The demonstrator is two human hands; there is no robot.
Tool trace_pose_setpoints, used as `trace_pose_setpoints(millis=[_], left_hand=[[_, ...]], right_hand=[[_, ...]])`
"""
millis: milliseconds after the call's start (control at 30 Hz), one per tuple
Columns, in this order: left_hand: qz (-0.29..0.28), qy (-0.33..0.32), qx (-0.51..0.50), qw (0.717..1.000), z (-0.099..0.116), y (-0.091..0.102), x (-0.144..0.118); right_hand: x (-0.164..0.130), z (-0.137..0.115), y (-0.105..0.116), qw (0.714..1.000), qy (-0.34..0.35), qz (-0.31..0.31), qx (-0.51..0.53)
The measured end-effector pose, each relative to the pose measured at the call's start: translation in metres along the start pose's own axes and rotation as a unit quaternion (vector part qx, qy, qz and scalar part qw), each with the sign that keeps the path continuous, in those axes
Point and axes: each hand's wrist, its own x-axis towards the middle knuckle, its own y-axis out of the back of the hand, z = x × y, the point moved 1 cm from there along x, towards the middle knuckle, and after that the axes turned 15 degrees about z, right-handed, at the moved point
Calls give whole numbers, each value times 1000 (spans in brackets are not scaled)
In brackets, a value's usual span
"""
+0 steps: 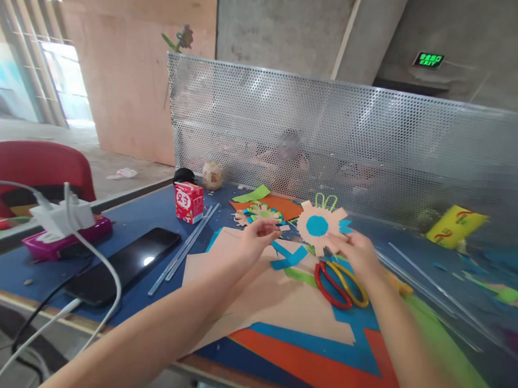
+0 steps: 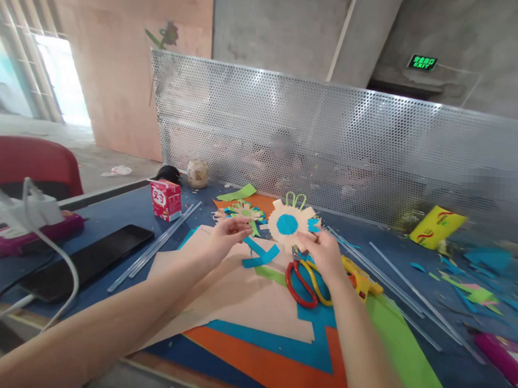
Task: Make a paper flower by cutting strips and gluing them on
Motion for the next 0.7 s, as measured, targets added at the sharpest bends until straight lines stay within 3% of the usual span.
trace_pose_setpoints(millis=[100, 333, 500, 700], left_hand=[[-7, -2, 2, 1000, -1, 2, 2], [-18, -27, 18, 999, 4, -1, -4], [-65, 0, 1, 998, 7, -7, -11], [-63, 18, -35, 997, 7, -6, -12]], right_hand=[[3, 2, 2, 999, -11, -2, 37], [-4, 7, -2, 993, -61, -87, 43], [-8, 11, -7, 989, -59, -131, 23], [-14, 4, -11, 986, -53, -161, 6]])
